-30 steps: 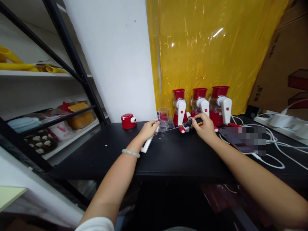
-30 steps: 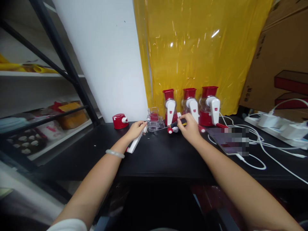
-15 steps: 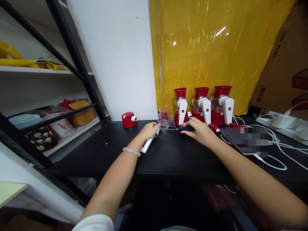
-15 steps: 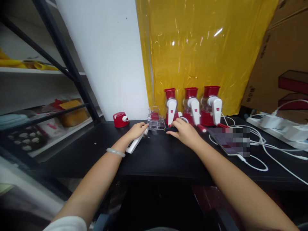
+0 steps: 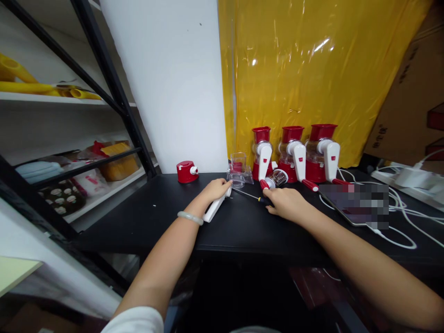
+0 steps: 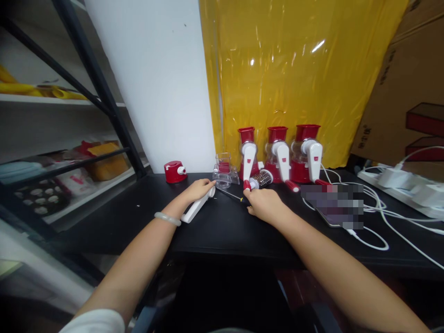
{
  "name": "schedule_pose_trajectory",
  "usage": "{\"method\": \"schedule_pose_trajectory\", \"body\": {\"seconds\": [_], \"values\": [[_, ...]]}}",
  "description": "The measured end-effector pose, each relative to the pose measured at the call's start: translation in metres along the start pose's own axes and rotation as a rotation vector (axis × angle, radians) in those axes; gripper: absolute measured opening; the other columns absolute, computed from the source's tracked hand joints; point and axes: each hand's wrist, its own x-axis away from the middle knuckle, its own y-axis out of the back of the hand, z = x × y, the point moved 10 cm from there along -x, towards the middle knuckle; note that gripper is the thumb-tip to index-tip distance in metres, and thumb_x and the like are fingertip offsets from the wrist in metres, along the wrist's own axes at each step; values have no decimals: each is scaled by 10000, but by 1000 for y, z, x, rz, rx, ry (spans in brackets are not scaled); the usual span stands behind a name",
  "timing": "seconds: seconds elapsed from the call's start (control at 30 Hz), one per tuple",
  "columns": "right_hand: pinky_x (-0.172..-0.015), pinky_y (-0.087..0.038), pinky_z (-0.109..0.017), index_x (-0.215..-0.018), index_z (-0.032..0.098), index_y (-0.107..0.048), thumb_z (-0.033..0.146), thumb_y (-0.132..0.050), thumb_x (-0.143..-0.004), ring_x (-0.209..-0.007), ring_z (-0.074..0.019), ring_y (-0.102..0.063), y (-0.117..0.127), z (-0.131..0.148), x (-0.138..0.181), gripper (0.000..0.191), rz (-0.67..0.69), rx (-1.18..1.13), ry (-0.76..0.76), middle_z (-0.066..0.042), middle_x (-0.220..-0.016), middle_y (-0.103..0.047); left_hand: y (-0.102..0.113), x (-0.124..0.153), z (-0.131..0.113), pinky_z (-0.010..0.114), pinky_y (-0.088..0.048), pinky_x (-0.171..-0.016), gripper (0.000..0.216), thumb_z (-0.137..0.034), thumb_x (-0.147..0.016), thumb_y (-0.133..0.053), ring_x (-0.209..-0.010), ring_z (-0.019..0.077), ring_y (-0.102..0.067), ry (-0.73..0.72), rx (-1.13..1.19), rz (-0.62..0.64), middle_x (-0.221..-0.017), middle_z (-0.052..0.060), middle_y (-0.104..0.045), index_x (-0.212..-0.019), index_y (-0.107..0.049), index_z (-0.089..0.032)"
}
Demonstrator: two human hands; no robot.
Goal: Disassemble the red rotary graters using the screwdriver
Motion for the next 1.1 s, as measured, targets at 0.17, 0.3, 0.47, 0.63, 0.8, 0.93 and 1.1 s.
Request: {"method": "schedule_pose_trajectory", "body": {"seconds": [0.17,0.3,0.47,0.63,0.8,0.93,1.1], "values": [[-612,-503,-361,-1003,176,-672,282,-718,-773,-758,-317,-724,-2,-17,0,258,-7,-19,-73,-162,-854,-724,2,0,16,330,-511,-510,604,-755,-796,-497,-508,230,-655,179,406,26,-708,79,-688,-787,-630,-167],[-611,-504,-389,-764,175,-686,307,-727,-760,-723,-321,-714,-2,-35,1,138,3,-50,-145,-153,-775,-706,12,1,11,337,-531,-485,649,-786,-782,-495,-466,190,-618,197,588,-28,-647,46,-639,-777,-630,-151],[-589,-484,-383,-723,170,-678,307,-721,-764,-688,-315,-701,19,-49,1,150,-47,-28,-210,-156,-757,-694,53,14,-17,306,-527,-499,767,-845,-815,-276,-525,167,-611,-109,744,-284,-643,34,-618,-865,-618,-160],[-569,-412,-314,-776,191,-648,396,-543,-898,-648,-234,-648,79,-4,-9,260,-238,-179,-50,-111,-739,-682,84,49,-44,334,-537,-627,909,-905,-760,-108,-675,218,-672,-466,566,-544,-705,104,-685,-877,-628,-170],[-572,-415,-245,-846,203,-594,316,-527,-910,-591,-128,-587,89,63,-33,146,-303,-916,192,-2,-675,-643,81,64,-48,351,-551,-686,939,-881,-773,-23,-696,224,-692,-470,479,-674,-730,108,-701,-878,-642,-182],[-482,-419,-223,-809,199,-520,485,-399,-979,-467,-101,-538,58,85,-42,354,-304,-1414,230,40,-568,-551,78,75,-58,342,-550,-645,910,-843,-810,-12,-676,216,-691,-579,466,-741,-748,109,-703,-859,-648,-194],[-423,-387,-199,-830,214,-454,558,-367,-977,-406,-83,-498,29,83,-42,384,-265,-1628,177,68,-544,-544,69,77,-74,354,-569,-731,888,-800,-853,-17,-801,229,-715,-701,344,-701,-822,124,-726,-887,-669,-198]]}}
